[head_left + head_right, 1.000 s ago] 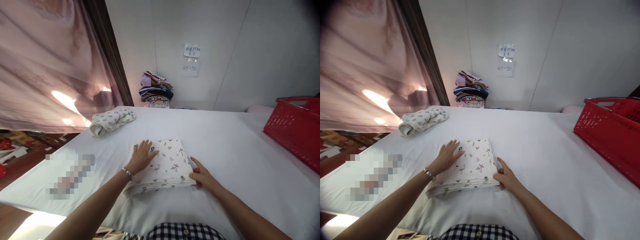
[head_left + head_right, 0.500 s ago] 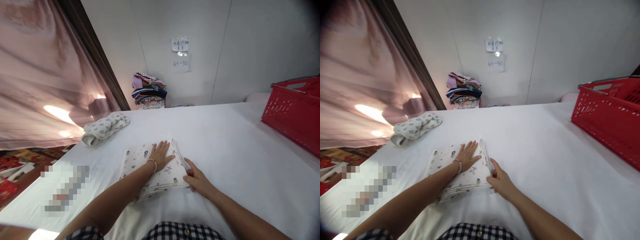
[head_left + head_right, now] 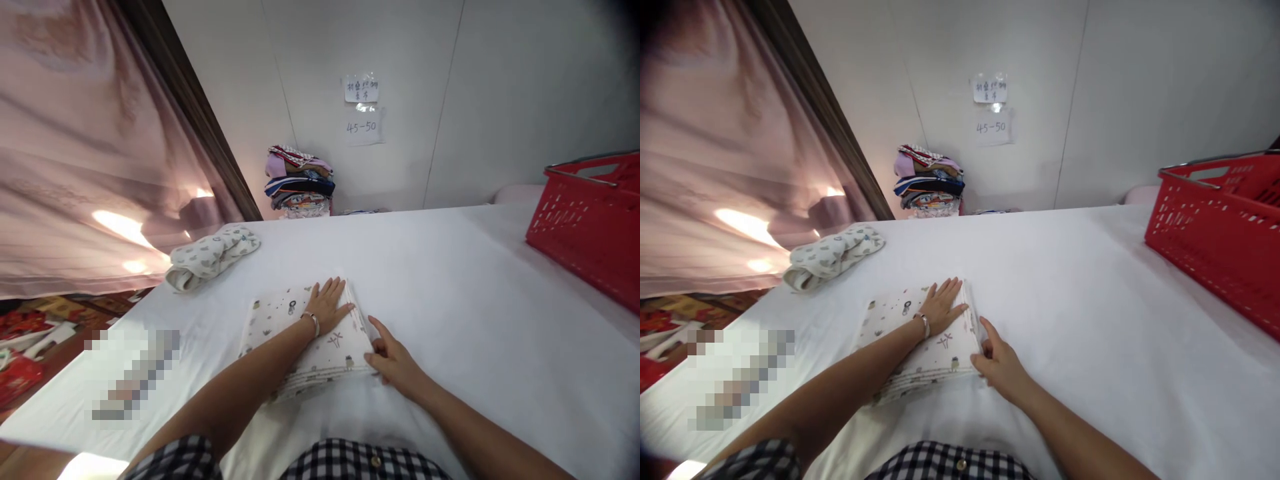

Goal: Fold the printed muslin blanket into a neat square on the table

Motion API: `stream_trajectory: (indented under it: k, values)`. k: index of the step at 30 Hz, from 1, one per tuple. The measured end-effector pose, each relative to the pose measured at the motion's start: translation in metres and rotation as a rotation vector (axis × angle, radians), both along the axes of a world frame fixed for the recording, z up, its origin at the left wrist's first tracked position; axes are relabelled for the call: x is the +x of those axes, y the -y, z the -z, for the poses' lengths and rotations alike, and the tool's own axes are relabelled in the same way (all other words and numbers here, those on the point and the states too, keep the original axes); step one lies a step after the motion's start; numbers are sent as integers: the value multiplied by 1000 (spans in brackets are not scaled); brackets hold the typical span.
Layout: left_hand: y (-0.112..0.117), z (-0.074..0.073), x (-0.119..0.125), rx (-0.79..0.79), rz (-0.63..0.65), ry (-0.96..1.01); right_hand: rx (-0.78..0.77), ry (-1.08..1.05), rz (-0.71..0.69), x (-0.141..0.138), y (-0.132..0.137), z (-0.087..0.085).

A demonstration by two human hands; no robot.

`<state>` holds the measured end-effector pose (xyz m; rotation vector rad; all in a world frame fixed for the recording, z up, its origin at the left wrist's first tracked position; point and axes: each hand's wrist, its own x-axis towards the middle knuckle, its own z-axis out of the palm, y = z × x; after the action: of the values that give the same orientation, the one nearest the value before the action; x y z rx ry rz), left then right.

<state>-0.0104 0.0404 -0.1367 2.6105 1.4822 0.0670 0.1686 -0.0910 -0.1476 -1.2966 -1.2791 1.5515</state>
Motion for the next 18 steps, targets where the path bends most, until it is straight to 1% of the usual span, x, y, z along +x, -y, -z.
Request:
stream_trajectory:
  k: [2,5,7,10,12,14,16,18]
  values:
    - [-1,-2,1,-27,-1,16,-10,-8,0,1,0,2]
    - [5,-14,-2,-82,-48,60,-35,-37,6,1,2,3]
    - [18,-25,-9,-103,-73,85,-47,-62,18,2,3,1]
    - [53,-35,-31,-92,-63,68,-77,-81,26,2,4,-2]
    - [79,-34,-47,-71,-58,35,-99,-80,20,3,3,-5]
    - [100,-26,-60,-50,-58,14,-113,-74,6,4,2,-7]
    - [111,-18,-67,-35,-63,13,-124,-61,1,4,0,-10]
    - [115,-13,-67,-37,-75,27,-142,-46,13,3,0,-12]
